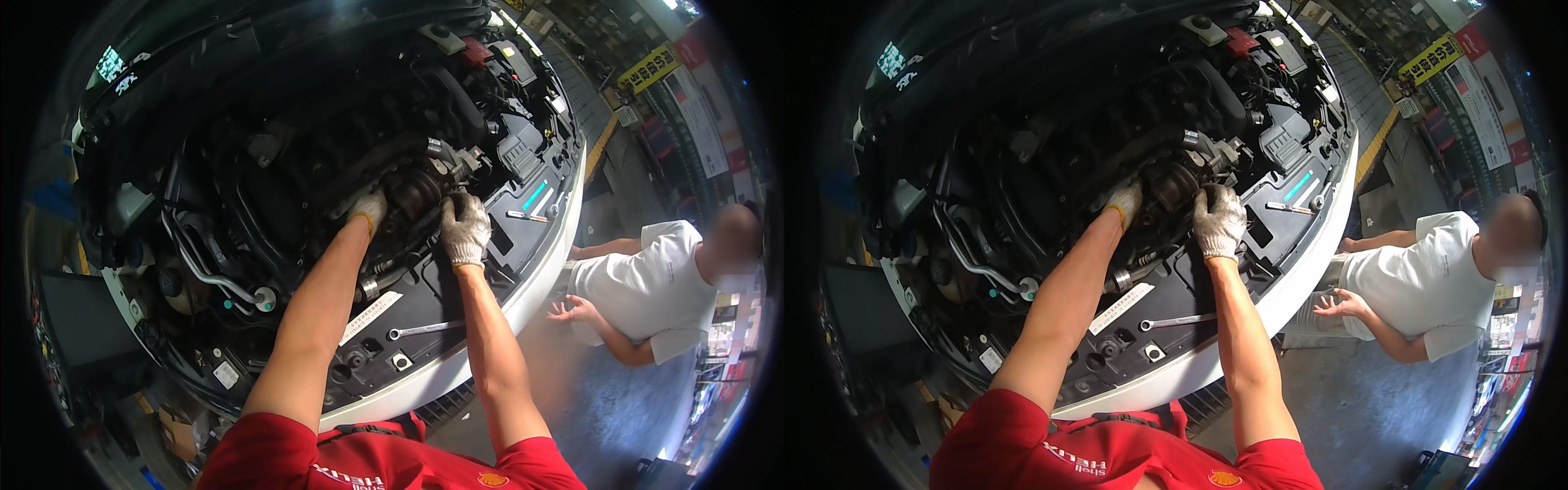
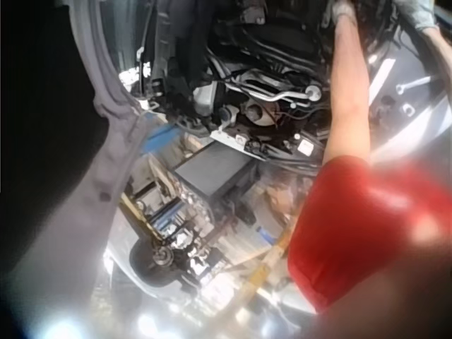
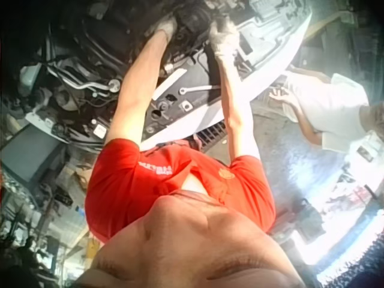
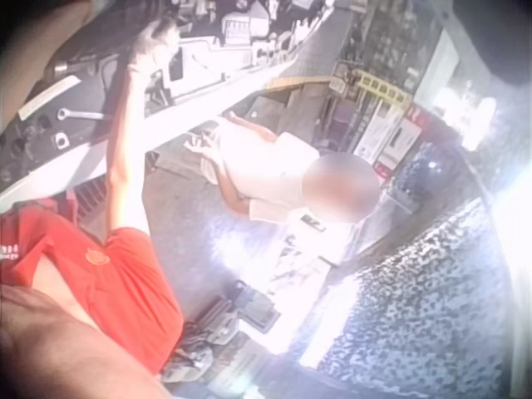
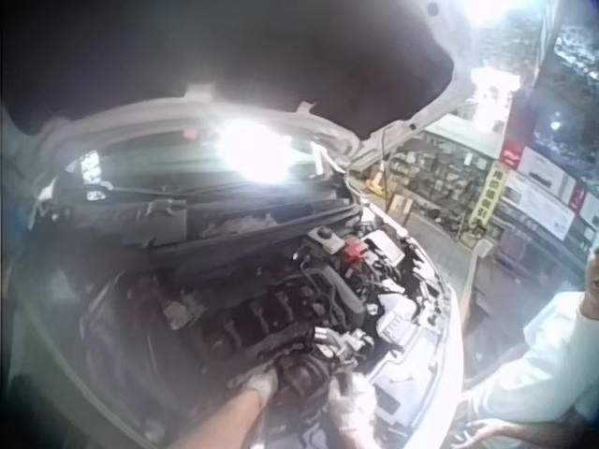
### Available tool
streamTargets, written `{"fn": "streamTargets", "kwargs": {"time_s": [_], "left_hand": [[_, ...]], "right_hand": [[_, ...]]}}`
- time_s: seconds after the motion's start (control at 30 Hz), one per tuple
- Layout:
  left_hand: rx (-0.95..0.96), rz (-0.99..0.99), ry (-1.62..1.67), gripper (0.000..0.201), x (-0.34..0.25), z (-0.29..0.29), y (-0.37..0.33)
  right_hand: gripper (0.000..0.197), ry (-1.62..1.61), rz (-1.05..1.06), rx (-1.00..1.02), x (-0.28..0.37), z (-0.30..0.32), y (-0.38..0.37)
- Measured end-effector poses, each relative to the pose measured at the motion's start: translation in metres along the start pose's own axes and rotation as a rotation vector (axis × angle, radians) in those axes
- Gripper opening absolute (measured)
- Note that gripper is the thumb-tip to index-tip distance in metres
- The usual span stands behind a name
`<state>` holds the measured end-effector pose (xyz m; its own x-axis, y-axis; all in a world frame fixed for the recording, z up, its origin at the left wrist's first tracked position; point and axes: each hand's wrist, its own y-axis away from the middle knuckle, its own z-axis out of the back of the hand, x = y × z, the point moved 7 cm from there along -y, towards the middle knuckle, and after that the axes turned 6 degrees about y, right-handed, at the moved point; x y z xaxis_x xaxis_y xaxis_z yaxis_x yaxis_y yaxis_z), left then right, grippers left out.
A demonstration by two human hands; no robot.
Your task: The person works on a car engine with the hood open, using a wrench to tighten or loosen bolts on engine components. Another person stands nearby observing the process.
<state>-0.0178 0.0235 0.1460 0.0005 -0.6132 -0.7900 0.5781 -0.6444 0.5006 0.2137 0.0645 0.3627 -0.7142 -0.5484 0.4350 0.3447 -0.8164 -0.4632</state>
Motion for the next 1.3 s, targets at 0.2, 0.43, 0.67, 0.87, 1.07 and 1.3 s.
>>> {"fn": "streamTargets", "kwargs": {"time_s": [0.2, 0.43, 0.67, 0.87, 1.07, 1.3], "left_hand": [[-0.007, -0.041, 0.197, 0.063, 0.006, 0.018, 0.004], [-0.088, -0.108, 0.094, 0.081, -0.01, 0.029, 0.064], [-0.235, -0.226, -0.043, 0.091, 0.051, 0.034, 0.011], [0.151, 0.053, 0.2, 0.11, -0.001, 0.005, 0.069], [-0.116, -0.24, 0.083, 0.112, 0.009, 0.029, 0.048], [-0.008, -0.138, -0.103, 0.106, 0.015, 0.019, 0.045]], "right_hand": [[0.019, 0.015, 0.011, 0.007, 0.002, -0.001, 0.001], [0.019, 0.01, -0.013, 0.007, -0.001, -0.001, 0.0], [0.021, 0.005, 0.026, 0.015, 0.004, -0.005, -0.002], [0.022, 0.04, -0.001, -0.021, -0.021, 0.002, 0.003], [0.022, 0.04, -0.029, 0.031, -0.004, -0.009, 0.0], [0.02, 0.004, 0.006, 0.008, -0.002, -0.008, -0.002]]}}
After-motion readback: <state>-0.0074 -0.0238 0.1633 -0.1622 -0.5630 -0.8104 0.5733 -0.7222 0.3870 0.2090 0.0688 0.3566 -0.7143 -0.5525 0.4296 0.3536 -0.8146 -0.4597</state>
